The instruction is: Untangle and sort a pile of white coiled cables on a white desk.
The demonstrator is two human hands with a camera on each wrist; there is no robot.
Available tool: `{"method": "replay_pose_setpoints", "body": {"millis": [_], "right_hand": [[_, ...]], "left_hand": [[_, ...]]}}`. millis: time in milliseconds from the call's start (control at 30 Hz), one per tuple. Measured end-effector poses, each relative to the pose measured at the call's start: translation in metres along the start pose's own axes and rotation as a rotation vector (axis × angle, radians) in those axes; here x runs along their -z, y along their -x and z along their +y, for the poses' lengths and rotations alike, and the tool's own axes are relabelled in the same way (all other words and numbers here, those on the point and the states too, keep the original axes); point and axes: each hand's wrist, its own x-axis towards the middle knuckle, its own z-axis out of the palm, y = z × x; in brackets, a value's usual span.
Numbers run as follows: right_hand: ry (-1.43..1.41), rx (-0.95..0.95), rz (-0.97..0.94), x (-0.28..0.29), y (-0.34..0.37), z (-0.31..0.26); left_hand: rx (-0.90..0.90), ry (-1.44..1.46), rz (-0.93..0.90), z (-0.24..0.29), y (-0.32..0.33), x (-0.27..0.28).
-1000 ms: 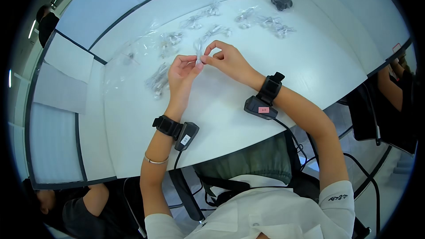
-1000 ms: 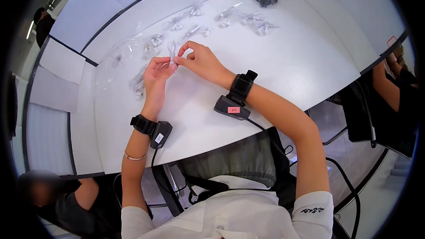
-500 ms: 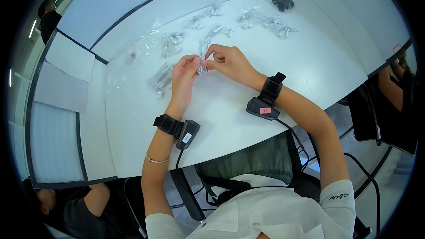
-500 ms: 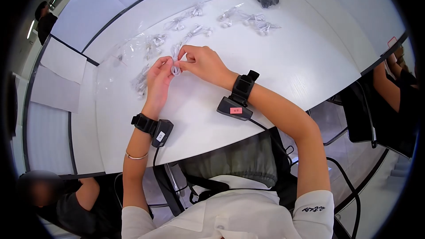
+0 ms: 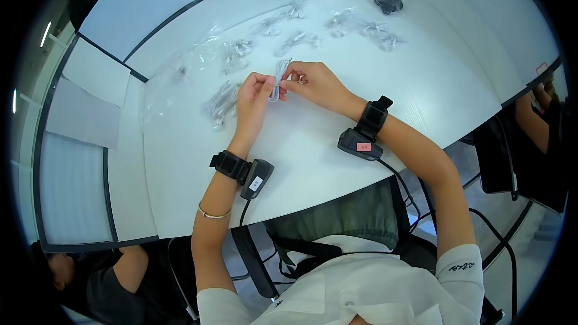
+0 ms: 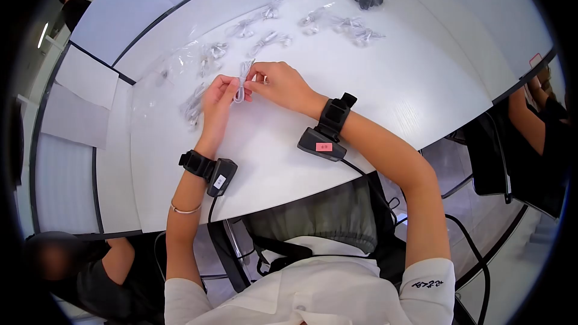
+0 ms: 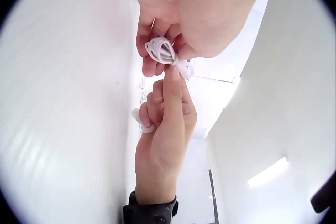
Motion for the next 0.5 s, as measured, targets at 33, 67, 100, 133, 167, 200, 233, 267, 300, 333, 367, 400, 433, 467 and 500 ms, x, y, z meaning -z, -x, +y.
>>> {"method": "replay_pose_setpoints", "body": {"millis": [33,67,100,133,167,200,233,267,300,333,367,400,433,467,500], "right_hand": [[0.006,-0.015,0.002,0.002,0.001,-0.004],[0.01,-0.031,0.007,0.002,0.002,-0.007],[-0.002,-0.008,0.016,0.002,0.001,-0.004],[-0.014,0.015,0.025,0.0,-0.001,0.001],[-0.027,0.035,0.035,0.0,-0.002,0.005],[-0.01,0.03,0.036,0.0,-0.001,0.005],[0.005,0.028,0.038,0.0,0.0,0.005],[0.023,0.026,0.038,0.0,0.0,0.004],[0.045,0.02,0.043,-0.001,0.0,0.003],[0.066,0.014,0.05,-0.001,0.0,0.002],[0.089,0.007,0.057,-0.002,0.0,0.002],[0.066,0.014,0.06,-0.003,0.0,0.002],[0.045,0.022,0.065,-0.004,0.0,0.003],[0.025,0.029,0.07,-0.004,0.0,0.003],[0.028,0.032,0.078,-0.004,0.0,0.002]], "left_hand": [[0.01,0.006,-0.014,-0.001,0.0,0.0],[0.003,0.004,-0.015,0.0,0.0,-0.002],[-0.003,0.003,-0.018,0.002,0.0,-0.004],[-0.009,0.001,-0.022,0.003,0.0,-0.006],[-0.012,-0.006,-0.046,0.0,0.0,-0.004],[-0.016,-0.013,-0.07,-0.005,0.0,0.0],[-0.023,-0.023,-0.093,-0.009,-0.001,0.001],[-0.045,-0.071,-0.092,-0.011,-0.001,0.001],[-0.068,-0.12,-0.091,-0.012,-0.001,0.001],[-0.092,-0.169,-0.089,-0.012,-0.002,0.001],[-0.085,-0.236,-0.079,-0.009,-0.001,0.0],[-0.078,-0.303,-0.07,-0.004,0.001,-0.002],[-0.071,-0.369,-0.063,-0.001,0.002,-0.003],[-0.122,-0.434,-0.07,0.001,0.003,-0.003],[-0.172,-0.5,-0.076,0.002,0.004,-0.003]]}}
